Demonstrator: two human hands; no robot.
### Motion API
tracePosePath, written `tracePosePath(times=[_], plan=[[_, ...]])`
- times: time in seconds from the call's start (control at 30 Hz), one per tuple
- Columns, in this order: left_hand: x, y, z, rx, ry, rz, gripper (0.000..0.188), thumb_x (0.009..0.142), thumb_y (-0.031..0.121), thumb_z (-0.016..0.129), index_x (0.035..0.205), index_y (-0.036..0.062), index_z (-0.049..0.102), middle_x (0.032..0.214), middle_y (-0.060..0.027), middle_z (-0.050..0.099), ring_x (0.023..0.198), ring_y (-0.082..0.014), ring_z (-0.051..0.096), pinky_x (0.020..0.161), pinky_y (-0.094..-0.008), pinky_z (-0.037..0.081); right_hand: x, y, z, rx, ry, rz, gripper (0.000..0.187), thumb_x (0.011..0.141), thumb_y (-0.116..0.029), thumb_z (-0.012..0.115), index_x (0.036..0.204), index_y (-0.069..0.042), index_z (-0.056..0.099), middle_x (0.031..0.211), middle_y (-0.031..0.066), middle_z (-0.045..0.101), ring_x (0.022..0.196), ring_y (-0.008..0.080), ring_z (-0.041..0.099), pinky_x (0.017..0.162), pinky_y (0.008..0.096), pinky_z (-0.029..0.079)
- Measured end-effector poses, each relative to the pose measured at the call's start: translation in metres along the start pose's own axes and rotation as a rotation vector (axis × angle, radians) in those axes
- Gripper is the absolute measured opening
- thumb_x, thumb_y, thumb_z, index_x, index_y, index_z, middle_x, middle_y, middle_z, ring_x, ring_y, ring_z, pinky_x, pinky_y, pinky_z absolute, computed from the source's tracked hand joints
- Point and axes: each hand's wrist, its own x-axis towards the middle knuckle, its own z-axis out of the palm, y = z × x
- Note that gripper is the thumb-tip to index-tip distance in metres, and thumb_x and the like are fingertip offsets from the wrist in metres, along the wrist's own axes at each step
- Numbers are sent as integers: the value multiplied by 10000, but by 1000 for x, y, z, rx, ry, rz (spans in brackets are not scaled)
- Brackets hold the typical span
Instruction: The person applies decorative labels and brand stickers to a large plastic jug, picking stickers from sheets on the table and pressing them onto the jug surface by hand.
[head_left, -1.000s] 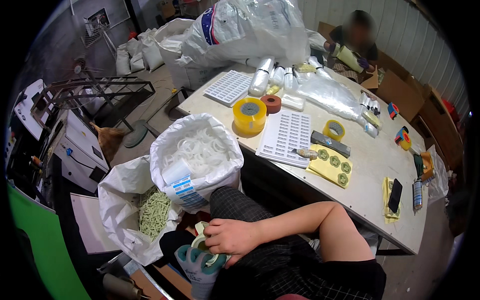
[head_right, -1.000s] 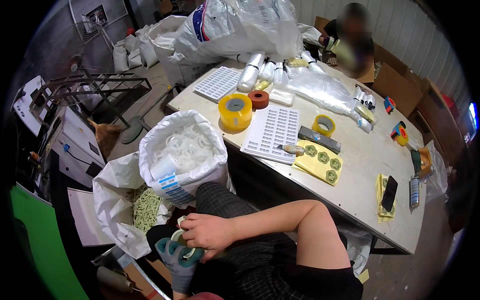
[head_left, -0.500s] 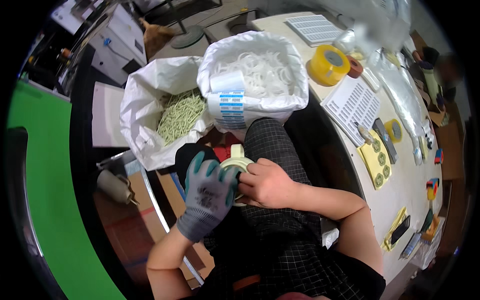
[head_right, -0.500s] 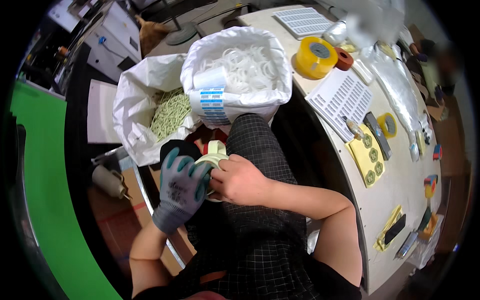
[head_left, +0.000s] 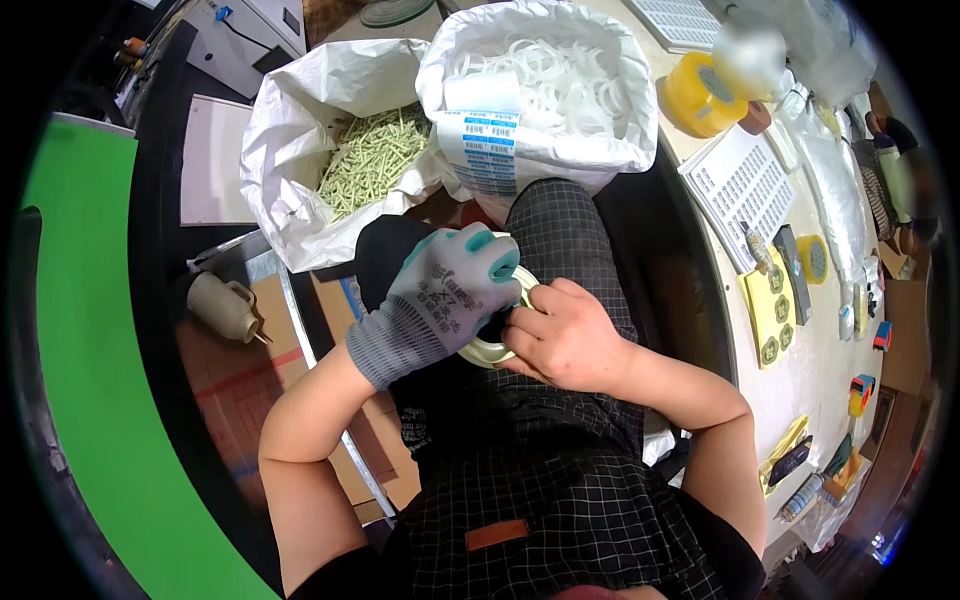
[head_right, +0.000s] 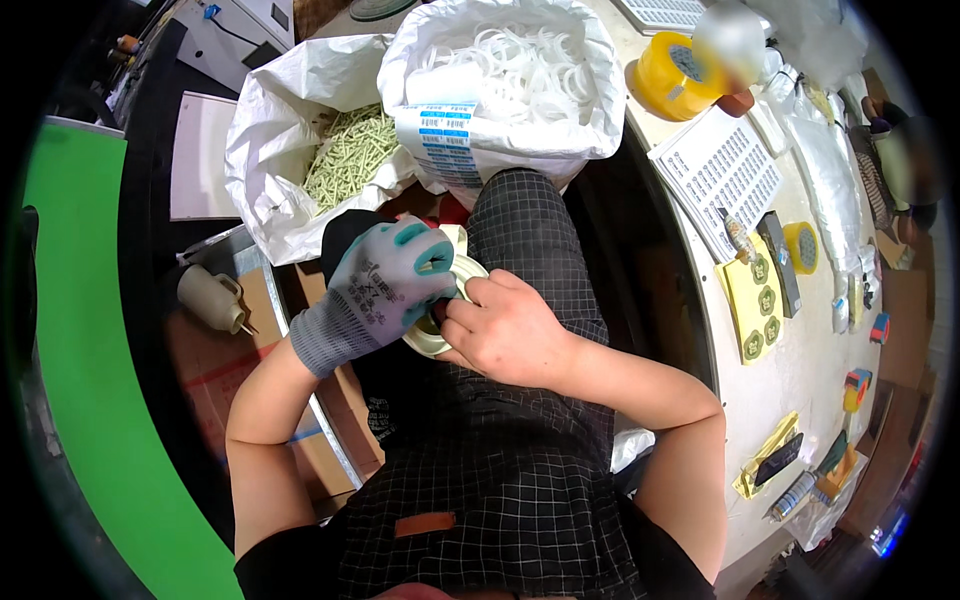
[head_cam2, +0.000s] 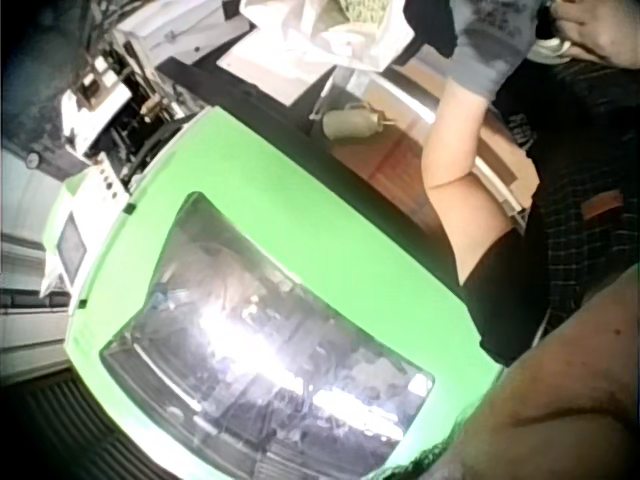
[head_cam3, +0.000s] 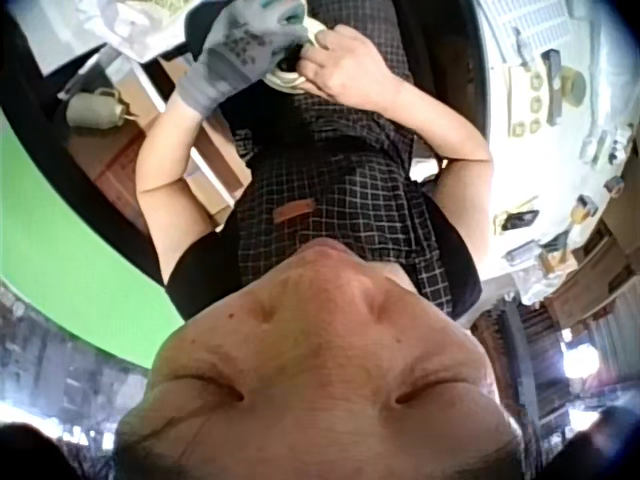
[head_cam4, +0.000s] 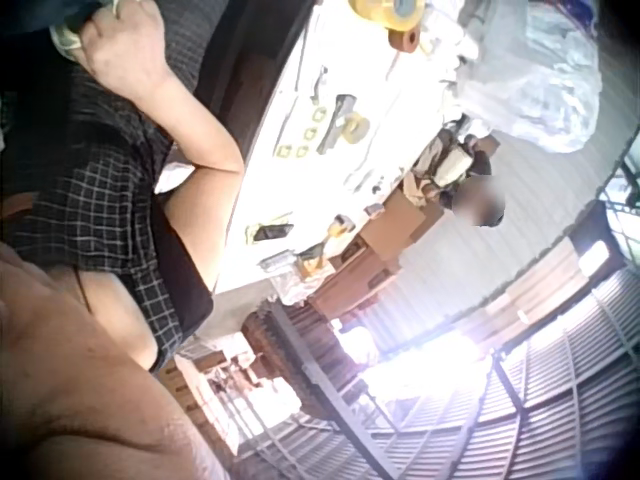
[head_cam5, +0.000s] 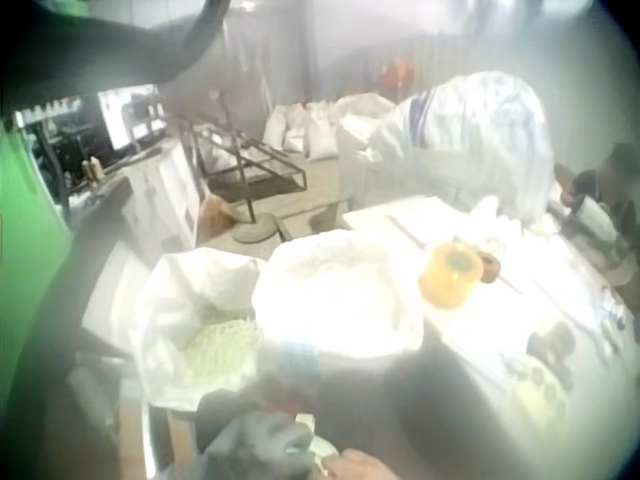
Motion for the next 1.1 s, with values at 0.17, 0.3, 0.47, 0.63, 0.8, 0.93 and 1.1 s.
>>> tracePosePath(times=[0.17, 0.3, 0.47, 0.63, 0.8, 0.93, 1.1], plan=[[-7, -2, -1, -59, -62, -67, 116, 772, 202, 732, 846, 121, 695, 1005, -54, 634, 926, -231, 650, 677, -375, 537, 4, 1, -2, 1, -22, 18, 343, 724, -392, 832, 827, -101, 683, 905, 0, 641, 822, 198, 586, 707, 348, 452], [-22, -2, 18, -508, 218, -296, 212, 832, 167, 789, 1019, 103, 712, 1133, -95, 673, 1012, -299, 672, 787, -393, 572, -12, 3, -5, 66, 108, 95, 442, 739, -491, 832, 843, -95, 666, 970, 21, 654, 805, 206, 591, 703, 355, 441], [-54, 45, 75, -517, 316, -421, 495, 828, 272, 839, 1268, 123, 668, 1249, -119, 653, 1133, -370, 641, 998, -474, 521, -107, -4, -10, 125, 374, 445, 710, 783, -537, 853, 1227, -60, 569, 1277, 191, 600, 830, 319, 696, 745, 434, 576], [-34, 49, 70, -599, 321, -232, 374, 845, 272, 822, 1162, 115, 702, 1199, -104, 673, 1111, -330, 651, 983, -479, 525, -143, -38, -22, 870, -26, 1153, 1031, 740, -298, 898, 1551, -10, 333, 1353, 266, 625, 1247, 396, 655, 1100, 436, 489], [22, -84, 57, -198, 511, -415, 317, 876, 183, 788, 1163, 60, 731, 1264, -118, 693, 1168, -299, 652, 1009, -421, 524, -110, -26, -40, 594, -39, 855, 998, 654, -202, 911, 1533, -61, 461, 1475, 228, 579, 1326, 379, 619, 1120, 445, 503], [42, -175, 95, 11, 278, -488, 280, 872, 248, 788, 1095, 84, 748, 1159, -107, 710, 1132, -310, 654, 999, -426, 528, -98, -22, -38, 461, -91, 651, 976, 646, -177, 914, 1531, -132, 505, 1572, 218, 491, 1350, 407, 588, 1103, 463, 533], [42, -181, 110, -179, 242, -605, 247, 839, 315, 789, 982, 117, 752, 1054, -98, 712, 1044, -319, 662, 958, -444, 530, -136, -16, -24, 697, -71, 758, 1024, 709, -186, 898, 1604, -72, 414, 1614, 220, 454, 1463, 388, 493, 1202, 443, 427]])
